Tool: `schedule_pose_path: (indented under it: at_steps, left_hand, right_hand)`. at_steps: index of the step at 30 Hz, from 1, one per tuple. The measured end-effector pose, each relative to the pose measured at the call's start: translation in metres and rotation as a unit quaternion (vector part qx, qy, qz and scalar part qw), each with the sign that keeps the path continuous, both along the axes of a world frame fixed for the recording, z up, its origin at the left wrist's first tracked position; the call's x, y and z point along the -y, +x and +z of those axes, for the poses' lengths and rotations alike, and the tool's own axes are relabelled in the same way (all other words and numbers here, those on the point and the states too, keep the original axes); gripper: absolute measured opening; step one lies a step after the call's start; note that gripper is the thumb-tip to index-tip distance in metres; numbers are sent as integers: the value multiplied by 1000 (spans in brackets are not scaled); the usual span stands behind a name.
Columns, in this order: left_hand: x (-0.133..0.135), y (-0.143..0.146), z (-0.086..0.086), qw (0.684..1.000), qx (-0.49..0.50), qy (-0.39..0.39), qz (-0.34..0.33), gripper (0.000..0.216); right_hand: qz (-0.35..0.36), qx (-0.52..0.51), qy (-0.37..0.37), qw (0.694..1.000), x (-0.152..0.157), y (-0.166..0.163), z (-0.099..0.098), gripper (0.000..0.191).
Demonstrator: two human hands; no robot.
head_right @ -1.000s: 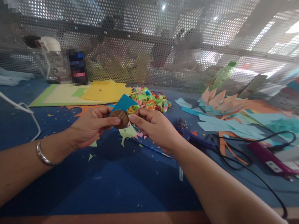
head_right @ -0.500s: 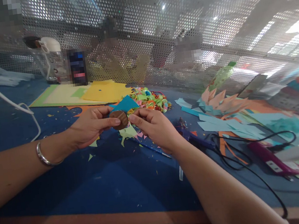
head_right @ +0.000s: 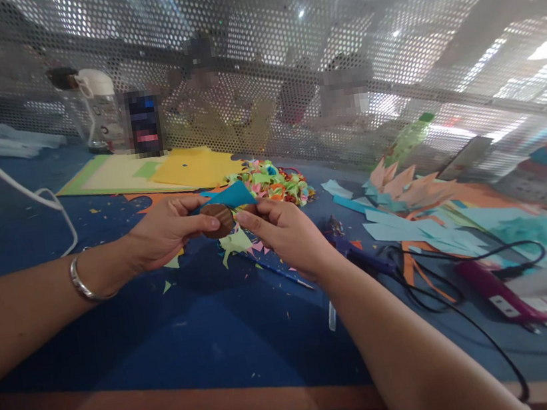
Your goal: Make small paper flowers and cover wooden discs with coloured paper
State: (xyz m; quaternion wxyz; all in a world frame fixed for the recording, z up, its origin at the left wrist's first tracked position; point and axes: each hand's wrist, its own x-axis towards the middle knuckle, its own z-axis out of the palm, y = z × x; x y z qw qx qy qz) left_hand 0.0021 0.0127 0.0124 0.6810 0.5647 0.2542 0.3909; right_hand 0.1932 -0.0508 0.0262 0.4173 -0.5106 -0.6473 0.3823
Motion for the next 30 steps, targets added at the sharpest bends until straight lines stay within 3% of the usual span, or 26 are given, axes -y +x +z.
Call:
schedule_pose_path:
  at_steps: [11, 17, 25, 30]
  left_hand:
    - [-1, 1, 1, 1000, 6, 12, 22, 11]
    - [-3, 1, 0, 999, 11, 36, 38, 19]
    - [5, 3, 0, 998, -2, 57, 12, 29]
    - [11, 5, -1, 1000, 20, 10, 11, 47]
  right_hand:
    - [-14, -3, -11, 1000, 0, 1, -1, 41]
    - [4, -55, -73, 996, 1, 0, -1, 37]
    - [-27, -59, 0, 998, -1, -6, -4, 38]
    - [-31, -59, 18, 998, 0, -9, -4, 33]
